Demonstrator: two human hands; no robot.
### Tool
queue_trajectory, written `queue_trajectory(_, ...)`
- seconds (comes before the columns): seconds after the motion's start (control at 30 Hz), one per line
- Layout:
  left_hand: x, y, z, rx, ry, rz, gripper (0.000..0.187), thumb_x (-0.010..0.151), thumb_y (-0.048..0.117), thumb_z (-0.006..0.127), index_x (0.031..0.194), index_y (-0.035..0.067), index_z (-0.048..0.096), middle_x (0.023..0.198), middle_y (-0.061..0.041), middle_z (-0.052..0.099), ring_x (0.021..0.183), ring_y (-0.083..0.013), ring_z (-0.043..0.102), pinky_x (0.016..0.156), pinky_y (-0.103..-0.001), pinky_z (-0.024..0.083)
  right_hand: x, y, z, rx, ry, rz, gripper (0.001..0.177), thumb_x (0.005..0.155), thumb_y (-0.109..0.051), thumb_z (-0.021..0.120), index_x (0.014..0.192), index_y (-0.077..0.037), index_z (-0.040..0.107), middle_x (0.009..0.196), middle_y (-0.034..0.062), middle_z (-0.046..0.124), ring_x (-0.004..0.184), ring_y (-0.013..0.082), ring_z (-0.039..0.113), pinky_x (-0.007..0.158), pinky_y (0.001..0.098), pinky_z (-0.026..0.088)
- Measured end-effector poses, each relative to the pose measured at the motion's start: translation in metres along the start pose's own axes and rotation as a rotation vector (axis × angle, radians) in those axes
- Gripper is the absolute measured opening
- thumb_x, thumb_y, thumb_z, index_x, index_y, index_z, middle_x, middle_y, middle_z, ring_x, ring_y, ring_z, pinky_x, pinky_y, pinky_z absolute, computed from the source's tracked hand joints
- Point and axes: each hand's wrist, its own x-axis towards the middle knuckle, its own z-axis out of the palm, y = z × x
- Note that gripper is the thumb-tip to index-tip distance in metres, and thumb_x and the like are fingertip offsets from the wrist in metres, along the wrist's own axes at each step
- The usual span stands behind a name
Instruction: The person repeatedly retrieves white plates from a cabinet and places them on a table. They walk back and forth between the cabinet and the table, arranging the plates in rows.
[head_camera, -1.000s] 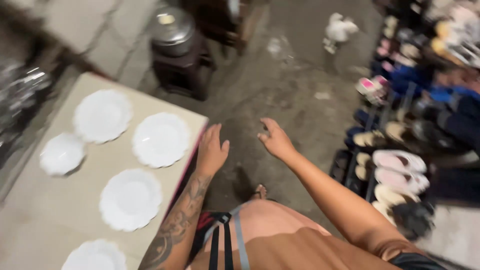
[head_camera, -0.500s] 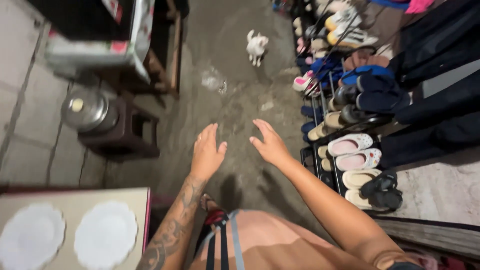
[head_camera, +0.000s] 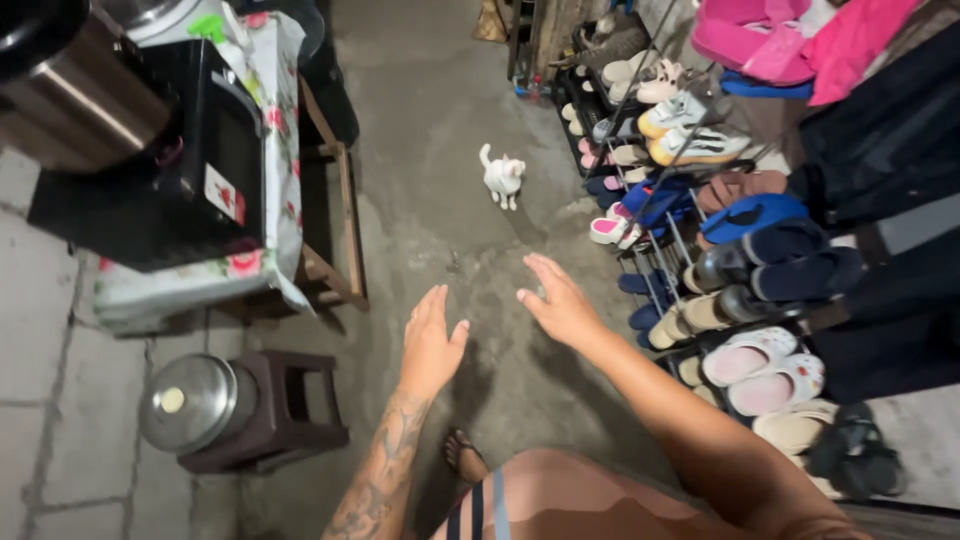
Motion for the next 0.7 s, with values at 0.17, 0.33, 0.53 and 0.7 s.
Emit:
queue_trajectory(0.17,0.079,-0.029,-0.013,-0.009,-0.035,-0.01,0.069,0.087,0.02,0.072,0.147,-0.001,0.045,0.152,-0.021,0.048,0.14,-0.038,0.043,0.115,-0.046,0.035,0.066,-0.002,0.011,0.037,0.061,0.054,0.058,0.093,-0.028,0.068,0.144,-0.005,0.052,0.152,0.0173,0.051,0.14,0.0345,0.049,0.113,0.0399,0.041)
queue_trajectory(0.33,0.15,-0.046,-0.009,-0.026,-0.035,0.0,0.07,0.088,0.02,0.071,0.148,-0.002,0.043,0.152,-0.021,0.047,0.14,-0.0381,0.043,0.115,-0.046,0.035,0.129,0.017,0.019,0.067,0.067,0.025,0.058,0.094,-0.029,0.067,0.144,-0.003,0.053,0.152,0.0186,0.05,0.142,0.0343,0.047,0.115,0.0397,0.038)
queue_trajectory(0.53,0.256,-0.068,0.011,0.012,0.002,0.014,0.07,0.088,0.02,0.07,0.148,-0.004,0.043,0.153,-0.021,0.047,0.14,-0.0382,0.043,0.115,-0.046,0.035,0.236,0.065,0.022,0.022,0.074,-0.086,0.059,0.096,-0.029,0.067,0.144,0.001,0.051,0.15,0.021,0.052,0.139,0.0367,0.049,0.114,0.0414,0.04)
queue_trajectory(0.7,0.349,-0.079,0.026,0.044,0.026,-0.017,0.069,0.089,0.02,0.07,0.148,-0.003,0.043,0.153,-0.021,0.046,0.141,-0.0373,0.042,0.116,-0.046,0.035,0.339,0.095,0.017,0.046,0.061,-0.114,0.057,0.093,-0.029,0.068,0.141,-0.002,0.054,0.146,0.0222,0.054,0.135,0.0387,0.052,0.111,0.0419,0.042)
